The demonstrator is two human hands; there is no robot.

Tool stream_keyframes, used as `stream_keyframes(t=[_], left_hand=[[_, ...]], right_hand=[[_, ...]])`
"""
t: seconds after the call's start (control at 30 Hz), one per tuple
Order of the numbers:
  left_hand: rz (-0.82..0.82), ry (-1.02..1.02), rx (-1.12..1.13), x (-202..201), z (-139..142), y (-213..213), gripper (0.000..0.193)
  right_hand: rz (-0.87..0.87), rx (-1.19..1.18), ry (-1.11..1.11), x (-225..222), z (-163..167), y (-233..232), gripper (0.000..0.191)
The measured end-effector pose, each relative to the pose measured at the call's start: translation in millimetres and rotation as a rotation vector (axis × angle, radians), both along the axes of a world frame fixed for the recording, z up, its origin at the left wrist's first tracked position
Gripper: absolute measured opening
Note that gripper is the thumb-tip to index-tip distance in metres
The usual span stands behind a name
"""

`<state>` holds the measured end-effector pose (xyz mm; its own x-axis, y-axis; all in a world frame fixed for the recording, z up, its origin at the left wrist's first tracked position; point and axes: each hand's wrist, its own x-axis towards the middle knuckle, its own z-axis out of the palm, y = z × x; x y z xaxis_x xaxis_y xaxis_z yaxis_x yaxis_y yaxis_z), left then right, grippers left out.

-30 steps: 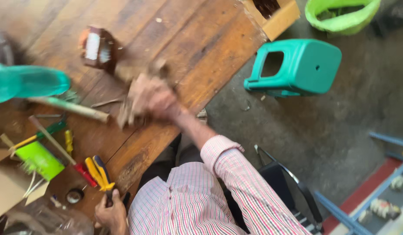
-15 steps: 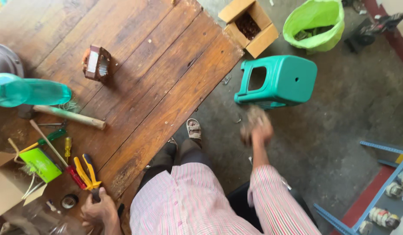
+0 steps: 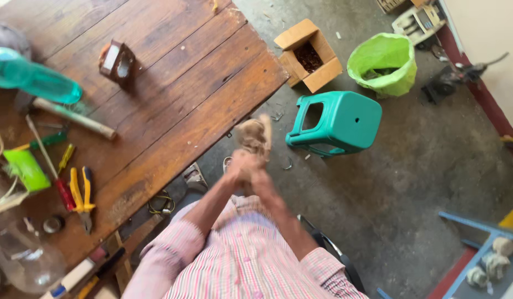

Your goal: The person works on an electric motor stator on a wooden workbench. They use pliers to cut and pull out copper wire windings from the stator slots, then hold a small punch against the windings and strike it with a mallet to drive the remaining copper out, continuing to extract wire pieces by hand.

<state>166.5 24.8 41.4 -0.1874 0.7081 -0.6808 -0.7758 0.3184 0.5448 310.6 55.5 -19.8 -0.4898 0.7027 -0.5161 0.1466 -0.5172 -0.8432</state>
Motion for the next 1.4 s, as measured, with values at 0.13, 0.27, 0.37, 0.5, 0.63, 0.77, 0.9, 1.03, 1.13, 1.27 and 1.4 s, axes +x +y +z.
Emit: stream_keyframes(t=[0.13,0.27,0.37,0.5,0.63,0.77,0.9,1.03,1.13,1.27,1.4], left_hand=[[0.314,-0.095,0.114,-38,16,-4,0.041],[0.143,0.068,0.243,-35,40,-13,0.038],[-0.177,0.482,0.349,-1,64,-9,0.035],[-0.364,0.753,0.593,19,75,-24,0.031],[0.218,0.702,0.23,-21,34,-4,0.027],[0.515,0.108,0.147,-86,-4,-43,0.024],[0.431,0.247,0.314,-99,15,-56,0.021],[0.223,0.563,0.364,-101,59,-31,0.018],[-0.134,0.79,0.44,-117,78,-33,0.016],[-0.066,0.977,0.571,-184,67,-45,0.014],[0.58,1.217,-0.078,-319,16,-32,0.021]], right_hand=[[0.388,0.043,0.127,4,85,21,0.061],[0.429,0.907,0.004,-36,107,28,0.059],[0.221,0.58,0.038,-61,86,52,0.058],[-0.022,-0.114,0.282,-61,64,95,0.056],[0.288,-0.258,0.265,-87,68,62,0.055],[0.571,0.092,0.07,-110,124,15,0.054],[0.525,1.311,0.012,-132,175,5,0.036],[0.418,1.495,-0.072,-178,160,7,0.04],[0.236,1.012,-0.137,-201,126,38,0.026],[0.068,0.964,-0.3,-178,77,81,0.032],[0.059,0.861,-0.593,-104,34,83,0.042]])
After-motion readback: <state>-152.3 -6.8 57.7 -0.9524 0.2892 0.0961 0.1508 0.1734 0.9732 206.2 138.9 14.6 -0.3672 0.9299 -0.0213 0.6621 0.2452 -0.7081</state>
